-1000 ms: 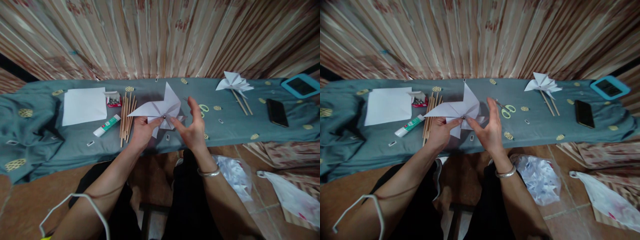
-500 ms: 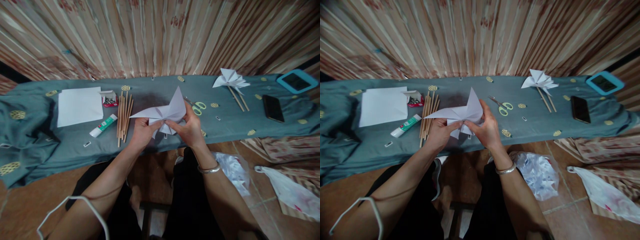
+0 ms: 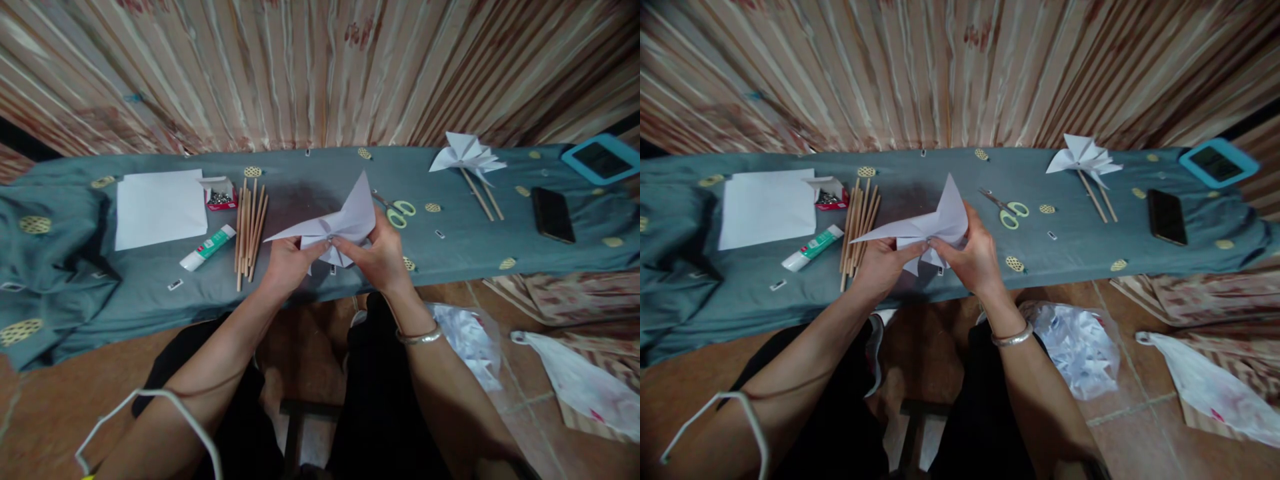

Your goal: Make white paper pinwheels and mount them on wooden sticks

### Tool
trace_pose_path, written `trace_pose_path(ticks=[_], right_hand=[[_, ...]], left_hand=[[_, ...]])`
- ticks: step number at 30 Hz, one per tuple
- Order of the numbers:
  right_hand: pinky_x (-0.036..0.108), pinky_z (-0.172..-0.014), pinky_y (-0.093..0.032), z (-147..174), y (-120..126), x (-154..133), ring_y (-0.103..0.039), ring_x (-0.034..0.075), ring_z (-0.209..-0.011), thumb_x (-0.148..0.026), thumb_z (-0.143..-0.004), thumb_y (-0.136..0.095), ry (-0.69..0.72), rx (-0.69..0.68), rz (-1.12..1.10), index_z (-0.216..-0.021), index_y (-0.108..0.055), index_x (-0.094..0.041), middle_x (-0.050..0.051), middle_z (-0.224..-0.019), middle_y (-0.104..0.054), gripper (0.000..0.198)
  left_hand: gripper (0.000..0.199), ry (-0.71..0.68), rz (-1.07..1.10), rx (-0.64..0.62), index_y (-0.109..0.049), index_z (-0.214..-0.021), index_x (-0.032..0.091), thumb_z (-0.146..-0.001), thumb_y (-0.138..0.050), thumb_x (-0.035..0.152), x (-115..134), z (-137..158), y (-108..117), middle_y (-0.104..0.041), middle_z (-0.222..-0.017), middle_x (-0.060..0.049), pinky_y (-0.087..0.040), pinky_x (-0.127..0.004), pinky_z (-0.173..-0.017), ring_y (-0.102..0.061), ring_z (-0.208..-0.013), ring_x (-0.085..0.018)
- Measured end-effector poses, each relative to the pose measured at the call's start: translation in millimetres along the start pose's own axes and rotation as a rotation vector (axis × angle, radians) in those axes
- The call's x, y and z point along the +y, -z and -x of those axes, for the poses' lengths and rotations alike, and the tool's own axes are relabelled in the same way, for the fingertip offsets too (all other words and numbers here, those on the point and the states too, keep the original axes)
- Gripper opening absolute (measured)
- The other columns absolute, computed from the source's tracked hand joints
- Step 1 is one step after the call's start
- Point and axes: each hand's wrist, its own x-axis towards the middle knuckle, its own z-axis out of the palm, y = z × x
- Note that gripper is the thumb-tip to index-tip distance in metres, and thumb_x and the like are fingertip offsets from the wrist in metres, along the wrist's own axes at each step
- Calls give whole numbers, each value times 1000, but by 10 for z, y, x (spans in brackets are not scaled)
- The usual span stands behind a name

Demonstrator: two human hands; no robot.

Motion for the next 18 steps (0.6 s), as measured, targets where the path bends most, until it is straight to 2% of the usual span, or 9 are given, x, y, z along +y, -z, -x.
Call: trace_pose_path(ticks=[11, 18], right_hand=[[44, -87, -59, -9, 8, 43, -70, 27, -97, -35, -67, -79, -44, 1, -46, -124, -57, -22, 7, -109, -73, 63], [42, -80, -60, -12, 11, 33, -70, 25, -86, -37, -66, -80, -61, -5, -52, -111, -63, -20, 6, -98, -75, 51]], left_hand=[[17, -29, 37, -31, -66, -66, 17, -56, -78, 22, 41, 14, -13, -69, -66, 0, -50, -31, -67, -62, -65, -17], [15, -44, 52, -50, -68, -68, 16, -56, -76, 19, 33, 0, -13, -70, -67, 1, -50, -29, -65, -62, -62, -16]])
